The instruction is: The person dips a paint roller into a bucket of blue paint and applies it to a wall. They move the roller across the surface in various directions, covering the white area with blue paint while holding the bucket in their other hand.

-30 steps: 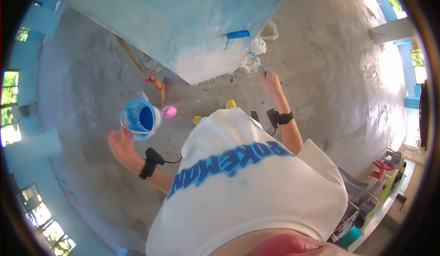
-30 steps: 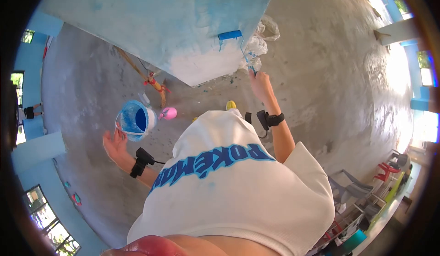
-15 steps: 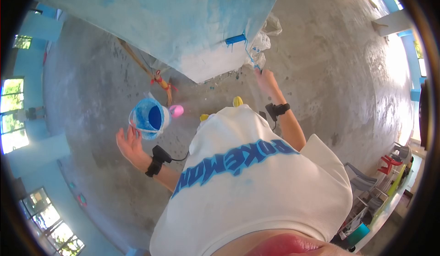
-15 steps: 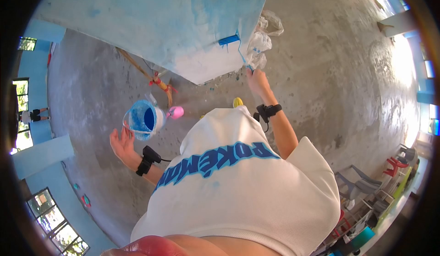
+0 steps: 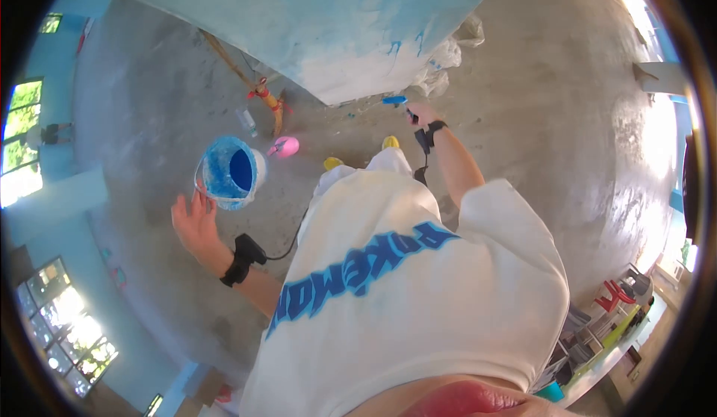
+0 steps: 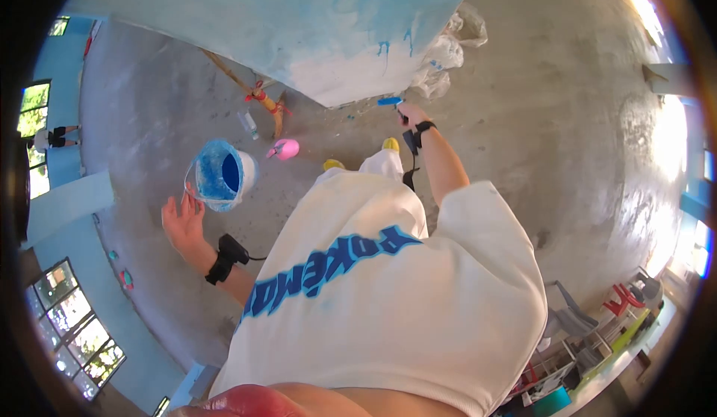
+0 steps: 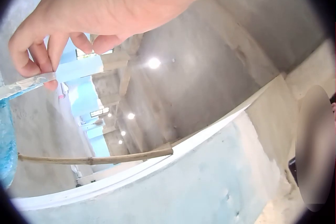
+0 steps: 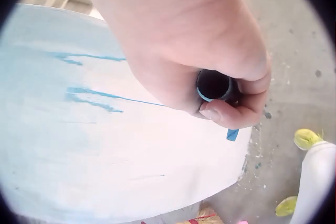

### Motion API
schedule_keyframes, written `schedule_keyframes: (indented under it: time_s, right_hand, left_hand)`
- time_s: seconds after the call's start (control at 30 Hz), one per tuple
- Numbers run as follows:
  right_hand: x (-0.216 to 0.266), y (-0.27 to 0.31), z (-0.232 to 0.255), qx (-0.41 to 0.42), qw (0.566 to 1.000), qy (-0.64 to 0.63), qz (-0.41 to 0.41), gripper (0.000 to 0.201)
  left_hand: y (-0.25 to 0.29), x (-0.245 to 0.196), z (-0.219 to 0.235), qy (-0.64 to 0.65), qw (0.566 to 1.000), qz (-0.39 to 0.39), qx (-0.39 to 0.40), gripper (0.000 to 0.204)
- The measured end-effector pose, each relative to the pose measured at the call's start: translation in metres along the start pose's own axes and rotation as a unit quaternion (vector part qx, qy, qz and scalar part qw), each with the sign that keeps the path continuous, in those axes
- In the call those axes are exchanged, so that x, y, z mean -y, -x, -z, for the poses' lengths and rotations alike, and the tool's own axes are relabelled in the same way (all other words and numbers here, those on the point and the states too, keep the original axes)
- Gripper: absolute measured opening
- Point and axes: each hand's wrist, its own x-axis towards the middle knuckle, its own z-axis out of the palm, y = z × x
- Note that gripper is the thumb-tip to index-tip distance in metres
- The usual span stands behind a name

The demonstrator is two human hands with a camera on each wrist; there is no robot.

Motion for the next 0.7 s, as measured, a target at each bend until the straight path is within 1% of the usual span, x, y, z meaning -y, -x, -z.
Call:
schedule_keyframes:
  time_s: [0.03,0.07,0.1,0.17,0.2,0.23,0.27,0.3,0.4,0.47,0.5,0.53,0.57,0.6,0.67,0.7]
  right_hand:
    - [-0.011,-0.052,0.01,-0.029,0.999,-0.004,-0.013,0.021]
    - [-0.018,-0.086,0.013,-0.058,0.998,-0.008,-0.025,0.02]
    - [-0.032,-0.092,0.005,-0.051,0.998,-0.017,-0.035,0.02]
    - [-0.015,-0.119,-0.018,-0.055,0.995,-0.078,-0.002,0.017]
    - [-0.009,-0.125,-0.026,-0.056,0.993,-0.103,0.016,0.016]
    - [-0.007,-0.132,-0.036,-0.056,0.99,-0.124,0.032,0.015]
    - [-0.004,-0.144,-0.032,-0.056,0.988,-0.14,0.04,0.014]
    - [0.0,-0.155,-0.034,-0.058,0.985,-0.157,0.046,0.013]
    - [0.008,-0.176,-0.033,-0.086,0.968,-0.222,0.077,0.011]
    - [-0.008,-0.164,-0.033,-0.105,0.959,-0.249,0.086,0.01]
    - [-0.01,-0.158,-0.04,-0.112,0.954,-0.256,0.104,0.012]
    - [-0.011,-0.146,-0.045,-0.12,0.95,-0.261,0.123,0.014]
    - [-0.009,-0.129,-0.043,-0.111,0.954,-0.253,0.12,0.013]
    - [-0.001,-0.1,-0.044,-0.114,0.953,-0.251,0.125,0.013]
    - [0.017,-0.027,-0.047,-0.055,0.95,-0.285,0.113,0.013]
    - [0.027,0.013,-0.053,-0.038,0.951,-0.287,0.107,0.011]
  left_hand:
    - [0.009,-0.001,0.002,-0.004,1.0,-0.003,-0.006,0.045]
    - [0.015,-0.006,0.003,-0.007,1.0,-0.007,-0.009,0.041]
    - [0.022,-0.014,0.012,-0.022,1.0,-0.012,-0.012,0.041]
    - [0.024,-0.025,0.026,-0.04,0.999,-0.008,0.025,0.032]
    - [0.026,-0.027,0.018,-0.044,0.999,-0.018,0.024,0.032]
    - [0.031,-0.027,0.013,-0.034,0.999,-0.032,-0.024,0.029]
    - [0.041,-0.027,0.014,-0.025,0.995,-0.045,-0.08,0.025]
    - [0.047,-0.028,0.015,-0.028,0.994,-0.053,-0.094,0.025]
    - [0.047,-0.027,0.012,-0.036,0.994,-0.068,-0.083,0.025]
    - [0.044,-0.03,0.014,-0.032,0.995,-0.054,-0.082,0.028]
    - [0.043,-0.03,0.014,-0.033,0.995,-0.051,-0.081,0.028]
    - [0.044,-0.028,0.013,-0.038,0.993,-0.054,-0.097,0.029]
    - [0.044,-0.027,0.014,-0.042,0.991,-0.057,-0.112,0.03]
    - [0.042,-0.026,0.019,-0.037,0.992,-0.054,-0.109,0.03]
    - [0.037,-0.023,0.032,-0.011,0.994,-0.036,-0.099,0.031]
    - [0.038,-0.021,0.032,-0.009,0.995,-0.03,-0.098,0.031]
